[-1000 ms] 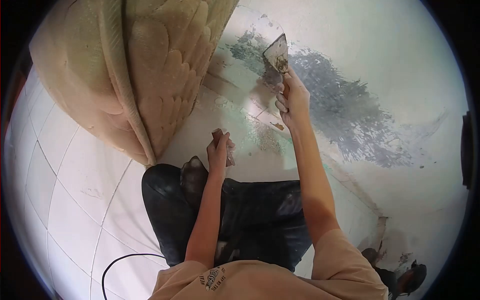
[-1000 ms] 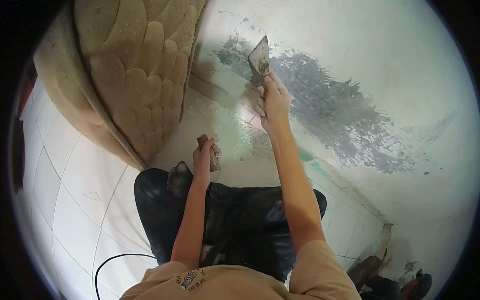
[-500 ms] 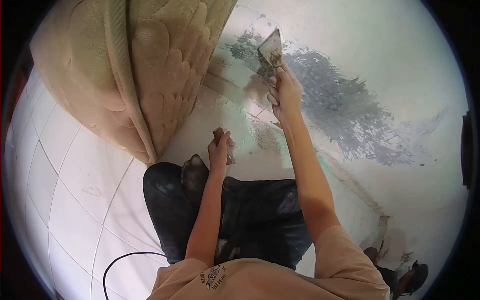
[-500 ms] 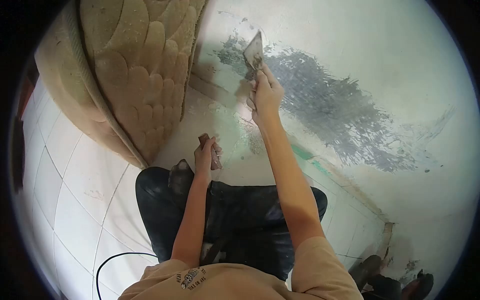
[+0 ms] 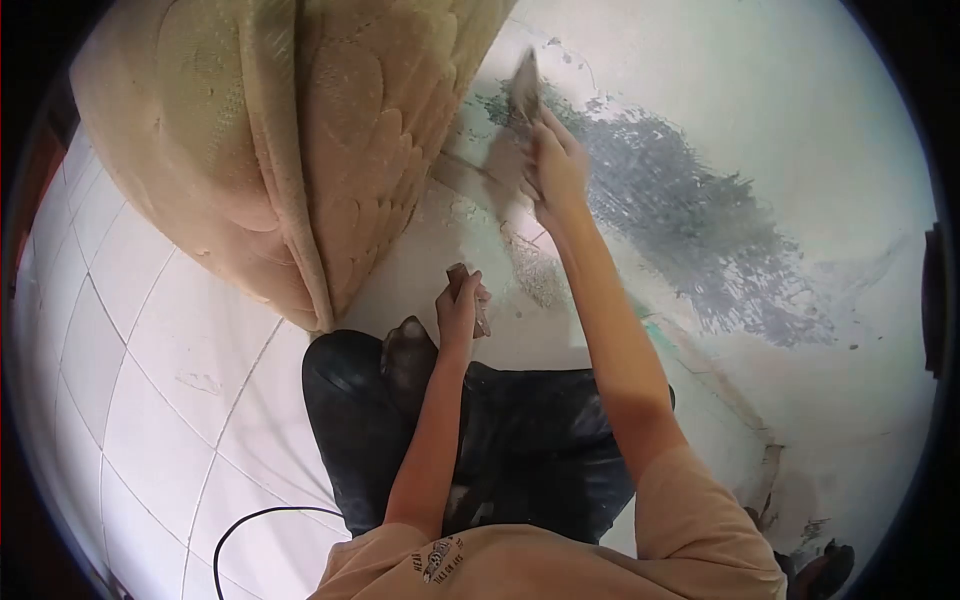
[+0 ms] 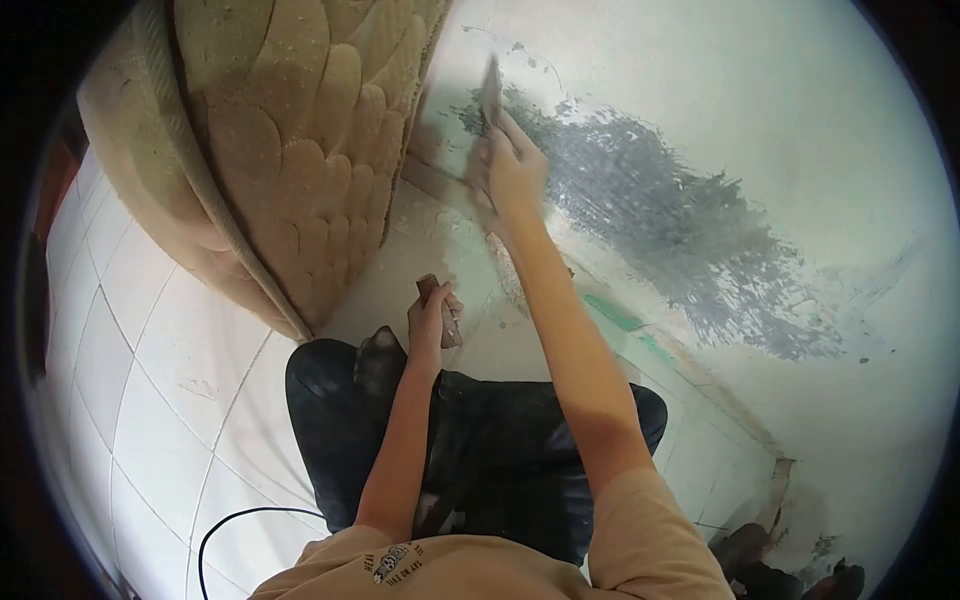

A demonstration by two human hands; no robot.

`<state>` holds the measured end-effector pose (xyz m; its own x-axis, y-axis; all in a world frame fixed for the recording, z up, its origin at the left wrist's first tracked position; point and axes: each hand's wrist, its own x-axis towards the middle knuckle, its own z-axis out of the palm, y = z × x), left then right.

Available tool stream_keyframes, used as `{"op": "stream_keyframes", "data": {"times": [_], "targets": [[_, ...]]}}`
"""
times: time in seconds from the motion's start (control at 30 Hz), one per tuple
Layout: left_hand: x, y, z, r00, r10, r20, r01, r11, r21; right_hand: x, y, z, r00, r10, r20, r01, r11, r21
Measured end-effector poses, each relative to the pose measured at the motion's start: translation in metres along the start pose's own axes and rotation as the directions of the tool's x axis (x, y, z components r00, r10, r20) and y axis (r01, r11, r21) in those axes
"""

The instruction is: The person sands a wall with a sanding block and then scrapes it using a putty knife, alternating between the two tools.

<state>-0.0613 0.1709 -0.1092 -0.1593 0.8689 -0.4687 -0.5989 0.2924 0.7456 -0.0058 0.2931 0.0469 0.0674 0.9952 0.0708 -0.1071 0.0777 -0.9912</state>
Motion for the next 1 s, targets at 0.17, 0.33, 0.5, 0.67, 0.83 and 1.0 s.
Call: {"op": "stream_keyframes", "data": {"times": [0.17,0.33,0.5,0.67,0.83,1.0], "targets": [[0.002,-0.001,0.002,1.000,-0.014,0.000,0.014,0.999,-0.029,-0.018,0.009,-0.040,0.971,0.237,0.006,-0.237,0.970,0.053],[0.002,-0.006,0.001,1.000,-0.002,-0.003,0.002,1.000,-0.023,-0.011,0.034,-0.029,0.986,0.147,-0.077,-0.149,0.989,-0.022],[-0.003,0.000,0.003,1.000,-0.012,0.022,0.010,0.998,0.068,-0.012,0.013,-0.039,0.970,0.243,-0.028,-0.242,0.969,0.042],[-0.009,0.003,0.009,0.999,-0.028,0.018,0.025,0.988,0.155,0.000,0.005,-0.050,0.961,0.269,-0.067,-0.269,0.963,0.000],[-0.008,-0.001,0.008,1.000,0.012,-0.025,-0.007,0.980,0.197,0.020,0.007,-0.027,0.963,0.268,-0.004,-0.267,0.961,-0.077],[-0.003,-0.003,0.003,0.999,0.052,0.003,-0.051,0.975,0.216,-0.010,0.012,-0.047,0.966,0.260,0.016,-0.260,0.963,0.070]]}}
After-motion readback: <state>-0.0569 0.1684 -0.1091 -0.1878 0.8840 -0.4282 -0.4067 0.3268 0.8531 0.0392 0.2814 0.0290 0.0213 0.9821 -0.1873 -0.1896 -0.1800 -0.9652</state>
